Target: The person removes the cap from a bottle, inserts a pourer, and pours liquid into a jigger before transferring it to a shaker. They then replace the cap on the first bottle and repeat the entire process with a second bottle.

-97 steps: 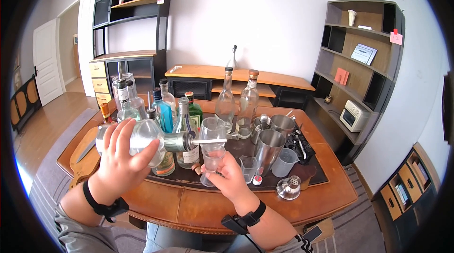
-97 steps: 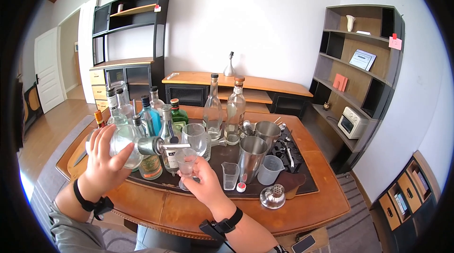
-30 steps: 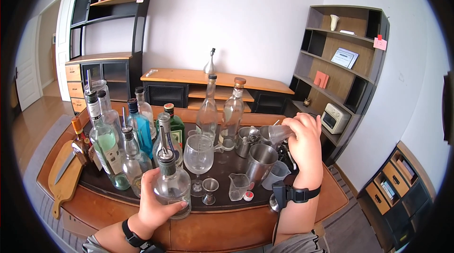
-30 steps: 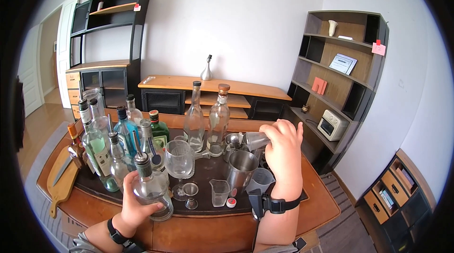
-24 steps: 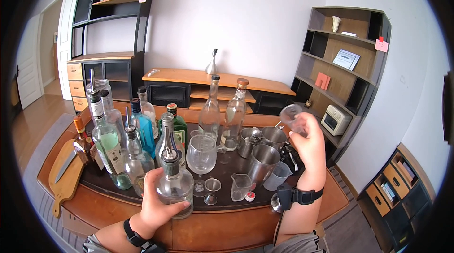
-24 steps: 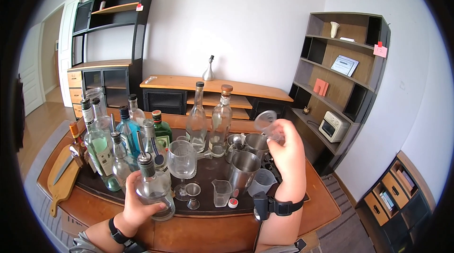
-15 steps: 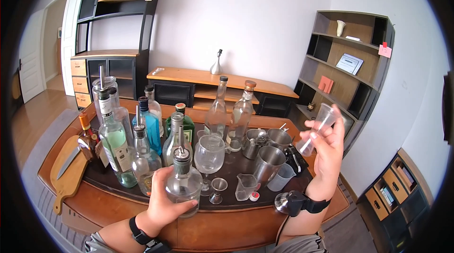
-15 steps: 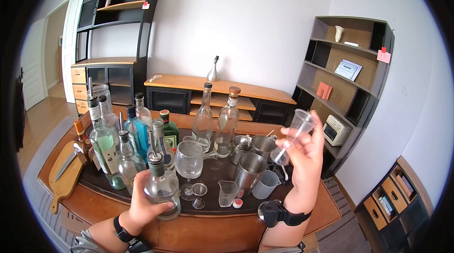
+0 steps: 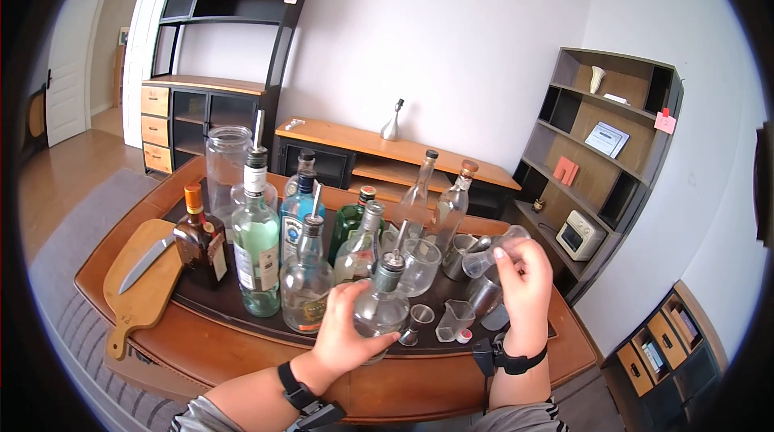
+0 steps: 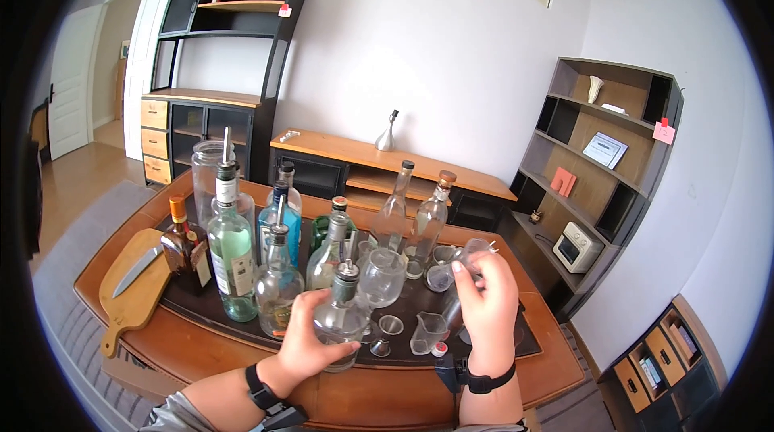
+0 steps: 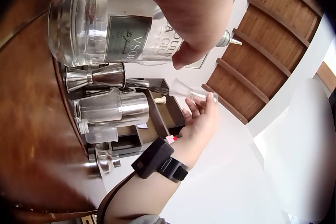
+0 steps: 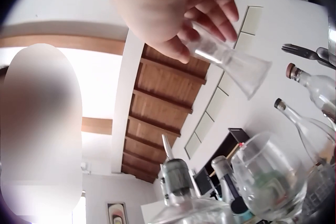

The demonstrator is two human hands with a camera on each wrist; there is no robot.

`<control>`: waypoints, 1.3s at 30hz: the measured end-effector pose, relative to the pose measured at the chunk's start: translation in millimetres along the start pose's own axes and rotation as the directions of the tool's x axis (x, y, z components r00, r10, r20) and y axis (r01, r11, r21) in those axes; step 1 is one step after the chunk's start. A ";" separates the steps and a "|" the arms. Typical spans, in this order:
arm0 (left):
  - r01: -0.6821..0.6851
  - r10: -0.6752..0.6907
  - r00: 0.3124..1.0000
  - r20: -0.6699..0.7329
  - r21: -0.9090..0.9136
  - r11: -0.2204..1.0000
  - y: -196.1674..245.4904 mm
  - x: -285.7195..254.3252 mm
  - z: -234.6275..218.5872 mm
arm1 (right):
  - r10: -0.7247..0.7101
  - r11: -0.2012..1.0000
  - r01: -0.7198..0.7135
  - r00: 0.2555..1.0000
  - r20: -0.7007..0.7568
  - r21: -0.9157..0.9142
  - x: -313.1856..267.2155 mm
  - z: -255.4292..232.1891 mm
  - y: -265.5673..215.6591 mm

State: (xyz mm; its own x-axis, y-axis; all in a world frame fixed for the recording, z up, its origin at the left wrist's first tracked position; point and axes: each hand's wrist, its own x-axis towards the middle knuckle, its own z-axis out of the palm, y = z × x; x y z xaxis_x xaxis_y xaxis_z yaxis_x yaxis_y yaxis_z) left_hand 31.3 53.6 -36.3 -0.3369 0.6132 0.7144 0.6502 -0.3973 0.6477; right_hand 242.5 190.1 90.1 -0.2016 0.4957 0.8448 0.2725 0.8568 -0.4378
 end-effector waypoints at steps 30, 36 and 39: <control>-0.024 0.023 0.999 -0.041 -0.036 0.999 1.8 -0.7 -0.5 | 0.568 0.551 0.351 0.507 0.648 -0.757 19.4 103.9 73.8; 0.009 -0.010 1.000 -0.009 -0.060 0.998 -0.1 -1.0 0.0 | 0.562 0.668 0.235 0.462 0.686 -0.706 16.9 102.7 55.2; 0.002 -0.003 1.000 -0.015 -0.066 0.998 -1.8 0.3 0.3 | 0.564 0.679 0.234 0.442 0.698 -0.696 13.1 108.6 76.7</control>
State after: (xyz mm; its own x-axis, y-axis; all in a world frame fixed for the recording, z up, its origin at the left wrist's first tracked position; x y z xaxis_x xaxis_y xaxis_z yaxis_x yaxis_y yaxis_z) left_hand 30.2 54.7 -37.3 -0.3488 0.6043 0.7164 0.6031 -0.4404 0.6651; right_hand 158.6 277.8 34.2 -0.5920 0.8012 -0.0877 0.7929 0.5984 0.1147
